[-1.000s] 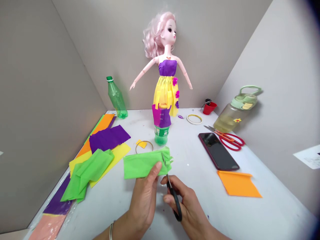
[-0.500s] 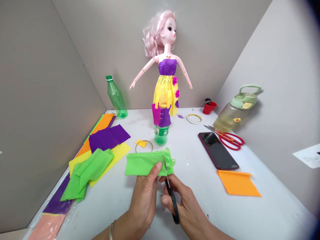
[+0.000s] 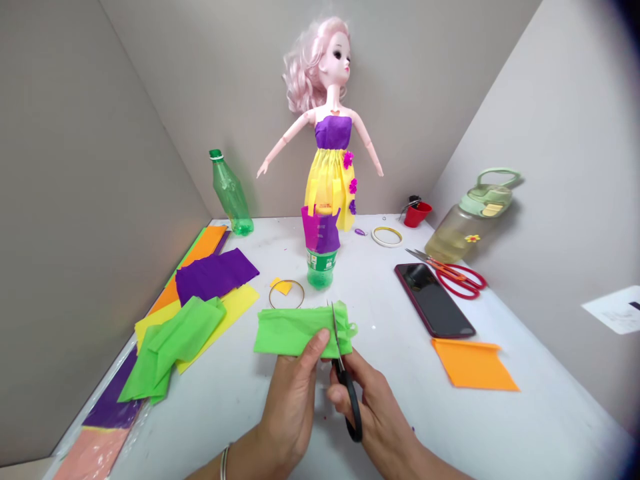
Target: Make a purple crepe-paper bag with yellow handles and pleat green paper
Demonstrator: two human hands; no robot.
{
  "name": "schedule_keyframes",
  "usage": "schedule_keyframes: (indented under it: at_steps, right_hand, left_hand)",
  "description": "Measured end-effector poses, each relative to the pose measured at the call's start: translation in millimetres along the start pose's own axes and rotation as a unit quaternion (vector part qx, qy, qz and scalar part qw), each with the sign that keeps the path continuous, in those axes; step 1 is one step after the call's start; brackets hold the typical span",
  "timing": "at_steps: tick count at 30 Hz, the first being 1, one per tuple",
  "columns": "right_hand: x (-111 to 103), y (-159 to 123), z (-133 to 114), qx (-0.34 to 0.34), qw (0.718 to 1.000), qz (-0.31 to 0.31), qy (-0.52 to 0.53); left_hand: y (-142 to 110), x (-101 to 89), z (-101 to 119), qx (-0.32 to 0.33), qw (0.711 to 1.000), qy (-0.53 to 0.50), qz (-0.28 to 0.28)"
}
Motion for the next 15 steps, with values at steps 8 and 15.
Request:
schedule_keyframes:
  at_steps: [8,15]
  right_hand:
    - [4,0,-9,0.028,0.996,0.051,0.061]
    - [4,0,-6,0.018,0.998,0.026,0.047]
  left_hand:
    - [1,0.3,-1,0.001,1.0,-0.001,0.012]
    - [0,-1.4,-3,-0.002,1.0,0.014,0.017]
Point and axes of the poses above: each hand's wrist, its own y-axis towards the middle knuckle, its own x-axis out of the palm, z = x × y, the point moved 1 cm from there along y, towards the middle knuckle, and after that the axes turned 2 degrees about x, right-handed, at the moved point
